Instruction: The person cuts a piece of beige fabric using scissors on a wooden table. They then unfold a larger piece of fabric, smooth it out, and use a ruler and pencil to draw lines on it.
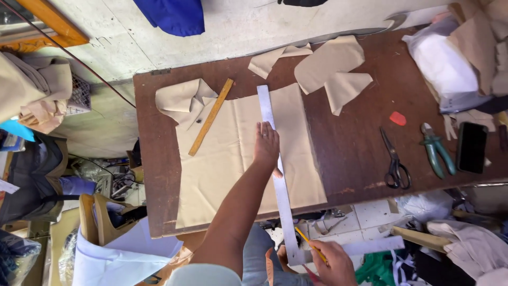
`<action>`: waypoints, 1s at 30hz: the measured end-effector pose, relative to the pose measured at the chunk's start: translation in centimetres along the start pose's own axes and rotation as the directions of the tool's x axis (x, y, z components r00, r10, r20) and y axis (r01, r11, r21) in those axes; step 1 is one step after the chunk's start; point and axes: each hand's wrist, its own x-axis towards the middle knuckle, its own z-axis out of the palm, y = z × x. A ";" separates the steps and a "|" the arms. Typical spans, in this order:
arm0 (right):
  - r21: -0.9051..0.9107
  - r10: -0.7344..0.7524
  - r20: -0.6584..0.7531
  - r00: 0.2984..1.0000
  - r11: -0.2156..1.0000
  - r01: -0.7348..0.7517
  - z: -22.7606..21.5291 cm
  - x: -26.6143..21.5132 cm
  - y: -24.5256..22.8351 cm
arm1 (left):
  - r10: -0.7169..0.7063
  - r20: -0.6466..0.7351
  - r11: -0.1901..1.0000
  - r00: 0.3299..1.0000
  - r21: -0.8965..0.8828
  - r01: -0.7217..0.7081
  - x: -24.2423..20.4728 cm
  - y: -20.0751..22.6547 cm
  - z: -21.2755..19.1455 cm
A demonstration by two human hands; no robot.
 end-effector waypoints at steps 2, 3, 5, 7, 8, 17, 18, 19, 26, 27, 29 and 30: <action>-0.058 0.184 0.023 0.983 0.982 -0.182 0.2 -2.2 1.1 | -0.016 0.014 1.000 1.000 0.002 0.016 0.0 0.5 -0.2; -0.091 0.028 0.033 0.999 0.996 -0.025 0.8 -2.2 1.8 | -0.026 0.025 1.000 0.999 0.002 0.026 -0.1 0.5 -0.3; -0.125 -0.130 0.048 0.990 0.983 0.136 2.4 -1.2 2.3 | -0.038 0.035 0.999 0.999 0.001 0.038 0.0 0.5 -0.5; -0.167 -0.246 0.052 0.968 0.953 0.252 4.6 0.2 1.9 | -0.041 0.022 0.997 0.999 -0.058 0.042 0.1 0.5 -0.2; -0.164 -0.243 0.060 0.968 0.954 0.250 5.6 -0.4 1.5 | -0.039 0.030 0.997 0.999 -0.060 0.041 -0.3 0.9 0.7; -0.063 0.058 0.153 0.987 0.997 -0.049 8.3 -3.0 -2.8 | 0.022 -0.067 0.941 0.998 -0.337 -0.043 -8.8 -6.3 4.6; -0.062 0.012 0.166 0.986 0.998 -0.001 9.0 -3.4 -3.0 | 0.011 -0.097 0.919 0.995 -0.390 -0.049 -9.8 -6.8 5.8; -0.061 -0.038 0.173 0.984 0.997 0.049 9.6 -3.4 -3.3 | -0.003 -0.132 0.896 0.991 -0.441 -0.056 -10.5 -7.5 6.8; -0.073 -0.030 0.214 0.976 0.996 0.047 14.4 -4.1 -4.7 | 0.001 -0.171 0.872 0.985 -0.482 -0.084 -9.8 -7.5 12.4; -0.101 -0.053 0.204 0.978 0.992 0.075 14.7 -4.1 -4.9 | -0.001 -0.188 0.872 0.982 -0.482 -0.091 -9.8 -7.6 12.5; -0.132 -0.069 0.193 0.979 0.987 0.095 15.1 -4.0 -5.2 | 0.004 -0.207 0.869 0.978 -0.483 -0.106 -9.5 -7.8 12.7; -0.104 -0.059 0.196 0.979 0.991 0.081 15.0 -3.9 -5.4 | 0.007 -0.232 0.865 0.973 -0.486 -0.122 -9.3 -7.9 12.8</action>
